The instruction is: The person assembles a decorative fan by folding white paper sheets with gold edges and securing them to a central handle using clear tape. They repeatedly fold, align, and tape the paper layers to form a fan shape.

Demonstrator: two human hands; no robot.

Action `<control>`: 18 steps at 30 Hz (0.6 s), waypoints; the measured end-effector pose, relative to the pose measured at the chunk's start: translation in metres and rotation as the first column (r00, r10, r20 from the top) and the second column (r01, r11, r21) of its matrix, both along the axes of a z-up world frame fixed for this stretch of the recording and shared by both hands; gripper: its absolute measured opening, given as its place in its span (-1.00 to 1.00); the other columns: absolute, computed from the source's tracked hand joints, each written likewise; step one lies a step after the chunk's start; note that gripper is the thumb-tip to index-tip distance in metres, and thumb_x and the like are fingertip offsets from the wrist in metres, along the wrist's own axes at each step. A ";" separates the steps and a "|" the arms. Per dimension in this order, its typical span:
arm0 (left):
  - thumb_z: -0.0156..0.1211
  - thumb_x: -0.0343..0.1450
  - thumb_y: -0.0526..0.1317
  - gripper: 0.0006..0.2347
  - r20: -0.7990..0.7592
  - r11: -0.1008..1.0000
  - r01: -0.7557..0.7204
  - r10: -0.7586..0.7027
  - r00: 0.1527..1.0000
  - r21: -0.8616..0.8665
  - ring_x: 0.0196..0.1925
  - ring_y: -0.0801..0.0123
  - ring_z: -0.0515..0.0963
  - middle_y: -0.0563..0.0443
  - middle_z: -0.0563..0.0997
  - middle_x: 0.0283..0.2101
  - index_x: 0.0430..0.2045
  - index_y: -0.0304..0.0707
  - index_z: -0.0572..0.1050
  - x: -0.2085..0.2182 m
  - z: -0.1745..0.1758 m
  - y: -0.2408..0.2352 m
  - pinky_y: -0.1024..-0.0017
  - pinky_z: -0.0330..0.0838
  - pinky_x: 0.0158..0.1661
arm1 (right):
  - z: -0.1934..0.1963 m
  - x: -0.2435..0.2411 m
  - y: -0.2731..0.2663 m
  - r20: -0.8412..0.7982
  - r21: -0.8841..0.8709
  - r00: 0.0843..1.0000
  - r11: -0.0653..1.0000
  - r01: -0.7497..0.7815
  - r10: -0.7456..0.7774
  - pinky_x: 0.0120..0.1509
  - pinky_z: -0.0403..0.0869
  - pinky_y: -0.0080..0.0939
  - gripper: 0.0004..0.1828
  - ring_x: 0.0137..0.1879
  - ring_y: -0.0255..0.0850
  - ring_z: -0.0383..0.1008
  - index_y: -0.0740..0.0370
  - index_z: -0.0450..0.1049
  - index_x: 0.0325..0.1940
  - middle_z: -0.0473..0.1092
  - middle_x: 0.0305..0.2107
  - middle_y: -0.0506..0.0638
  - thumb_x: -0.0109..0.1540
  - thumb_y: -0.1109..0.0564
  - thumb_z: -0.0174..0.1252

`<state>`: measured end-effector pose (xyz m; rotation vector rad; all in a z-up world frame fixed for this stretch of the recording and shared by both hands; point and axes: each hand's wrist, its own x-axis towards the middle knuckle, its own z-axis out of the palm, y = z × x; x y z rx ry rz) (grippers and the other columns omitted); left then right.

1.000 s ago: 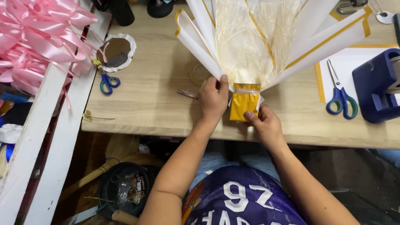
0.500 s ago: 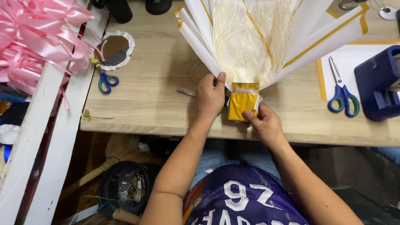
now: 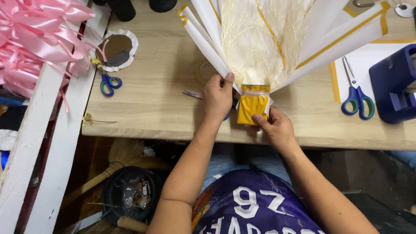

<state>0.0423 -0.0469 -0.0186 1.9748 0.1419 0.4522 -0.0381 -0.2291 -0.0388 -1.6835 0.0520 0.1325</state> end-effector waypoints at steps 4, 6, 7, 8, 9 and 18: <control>0.12 0.48 0.03 -0.65 -0.008 0.999 0.033 -0.033 0.999 -0.032 -0.27 -0.13 0.66 -0.25 0.60 -0.48 -0.52 -0.32 0.54 -0.005 0.010 0.001 0.07 0.53 -0.25 | -0.008 0.001 -0.003 -0.001 -0.006 1.000 1.000 0.008 -0.008 -0.15 0.44 -0.30 -0.68 -0.36 -0.30 0.43 0.28 0.48 -0.07 0.48 -0.50 0.02 0.31 -0.02 0.32; 0.13 0.47 0.02 -0.66 -0.017 0.999 0.040 -0.040 0.999 -0.025 -0.23 -0.14 0.66 -0.25 0.61 -0.46 -0.50 -0.33 0.55 -0.010 0.007 0.004 0.06 0.53 -0.22 | -0.012 0.002 -0.008 0.002 -0.012 1.000 1.000 0.013 -0.013 -0.13 0.45 -0.29 -0.66 -0.33 -0.31 0.44 0.27 0.48 -0.06 0.49 -0.48 0.01 0.31 -0.04 0.32; 0.13 0.47 0.00 -0.67 -0.027 0.999 0.046 -0.047 0.999 -0.017 -0.19 -0.16 0.66 -0.26 0.62 -0.43 -0.48 -0.33 0.56 -0.013 0.007 0.006 0.05 0.52 -0.20 | -0.013 0.003 -0.011 0.005 -0.018 1.000 1.000 0.017 -0.017 -0.11 0.45 -0.28 -0.65 -0.30 -0.32 0.45 0.26 0.48 -0.05 0.50 -0.46 0.00 0.32 -0.06 0.31; 0.13 0.47 0.00 -0.67 -0.023 0.999 0.045 -0.046 0.999 -0.016 -0.19 -0.16 0.66 -0.26 0.62 -0.43 -0.48 -0.33 0.56 -0.017 0.004 0.011 0.05 0.52 -0.20 | -0.011 0.001 -0.010 0.009 -0.016 1.000 1.000 0.016 -0.016 -0.11 0.45 -0.28 -0.65 -0.30 -0.32 0.45 0.26 0.48 -0.05 0.50 -0.46 0.00 0.32 -0.06 0.31; 0.15 0.46 0.01 -0.67 -0.002 0.998 0.053 -0.053 0.999 -0.018 -0.22 -0.13 0.65 -0.25 0.59 -0.45 -0.50 -0.32 0.54 -0.022 0.002 0.017 0.09 0.52 -0.21 | -0.008 0.000 -0.009 0.007 -0.030 1.000 0.999 0.015 -0.015 -0.10 0.46 -0.24 -0.64 -0.30 -0.28 0.45 0.28 0.48 -0.05 0.49 -0.46 0.03 0.30 -0.05 0.32; 0.37 0.37 0.07 -0.39 0.179 0.870 0.260 -0.202 0.963 -0.419 0.12 0.03 0.57 -0.29 0.50 0.06 0.12 -0.41 0.25 -0.025 0.012 0.052 0.12 0.56 0.09 | -0.015 -0.006 -0.014 0.010 -0.040 1.000 0.999 0.007 -0.007 0.10 0.51 -0.05 -0.55 -0.08 -0.14 0.53 0.33 0.44 0.12 0.53 -0.27 0.19 0.27 0.01 0.32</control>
